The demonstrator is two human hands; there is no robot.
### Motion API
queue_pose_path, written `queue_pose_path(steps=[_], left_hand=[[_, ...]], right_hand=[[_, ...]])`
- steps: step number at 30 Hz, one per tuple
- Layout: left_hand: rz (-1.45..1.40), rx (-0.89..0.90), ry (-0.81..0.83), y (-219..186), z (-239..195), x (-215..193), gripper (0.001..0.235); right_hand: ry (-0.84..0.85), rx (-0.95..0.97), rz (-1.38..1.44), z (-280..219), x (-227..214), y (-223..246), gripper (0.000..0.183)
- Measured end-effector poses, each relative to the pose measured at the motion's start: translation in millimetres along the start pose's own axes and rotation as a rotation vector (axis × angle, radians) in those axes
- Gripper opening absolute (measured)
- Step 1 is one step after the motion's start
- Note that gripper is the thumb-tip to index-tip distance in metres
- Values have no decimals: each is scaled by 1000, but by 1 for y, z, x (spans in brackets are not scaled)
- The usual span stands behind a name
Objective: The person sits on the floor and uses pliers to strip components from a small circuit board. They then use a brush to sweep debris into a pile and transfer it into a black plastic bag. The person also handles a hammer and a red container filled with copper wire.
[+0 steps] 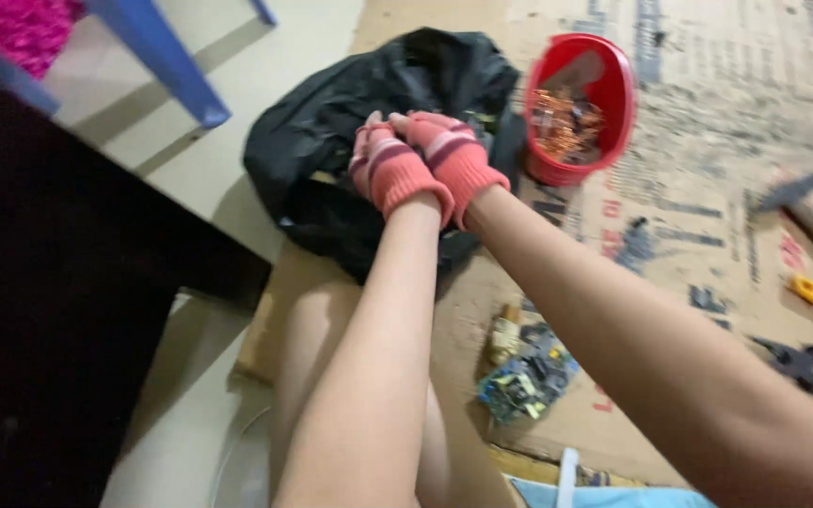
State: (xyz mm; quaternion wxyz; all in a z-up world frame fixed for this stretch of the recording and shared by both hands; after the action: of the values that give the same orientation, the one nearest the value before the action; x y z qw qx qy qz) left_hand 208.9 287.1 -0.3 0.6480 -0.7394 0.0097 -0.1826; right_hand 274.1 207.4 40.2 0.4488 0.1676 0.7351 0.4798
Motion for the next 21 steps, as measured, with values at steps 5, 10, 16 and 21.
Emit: queue_pose_path(steps=[5, 10, 16, 21], left_hand=[[-121, 115, 27, 7, 71, -36, 29], [118, 329, 136, -18, 81, -51, 29], [917, 618, 368, -64, 98, -36, 40], [1214, 446, 524, -86, 81, -24, 69]], right_hand=[[155, 102, 171, 41, 60, 20, 42], [257, 56, -431, 55, 44, 56, 27], [132, -226, -846, 82, 8, 103, 57], [-37, -322, -782, 110, -9, 114, 64]])
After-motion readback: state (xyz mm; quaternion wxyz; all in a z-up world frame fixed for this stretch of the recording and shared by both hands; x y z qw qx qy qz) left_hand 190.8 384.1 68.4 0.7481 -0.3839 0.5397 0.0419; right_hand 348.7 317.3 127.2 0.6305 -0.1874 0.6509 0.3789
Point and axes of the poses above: each hand's wrist, its own z-axis towards the middle knuckle, its own x-axis out of the palm, y = z × x, the point moved 9 cm from there along z, towards the middle knuckle, and after that the axes turned 11 degrees about x, right-handed, at the moved point
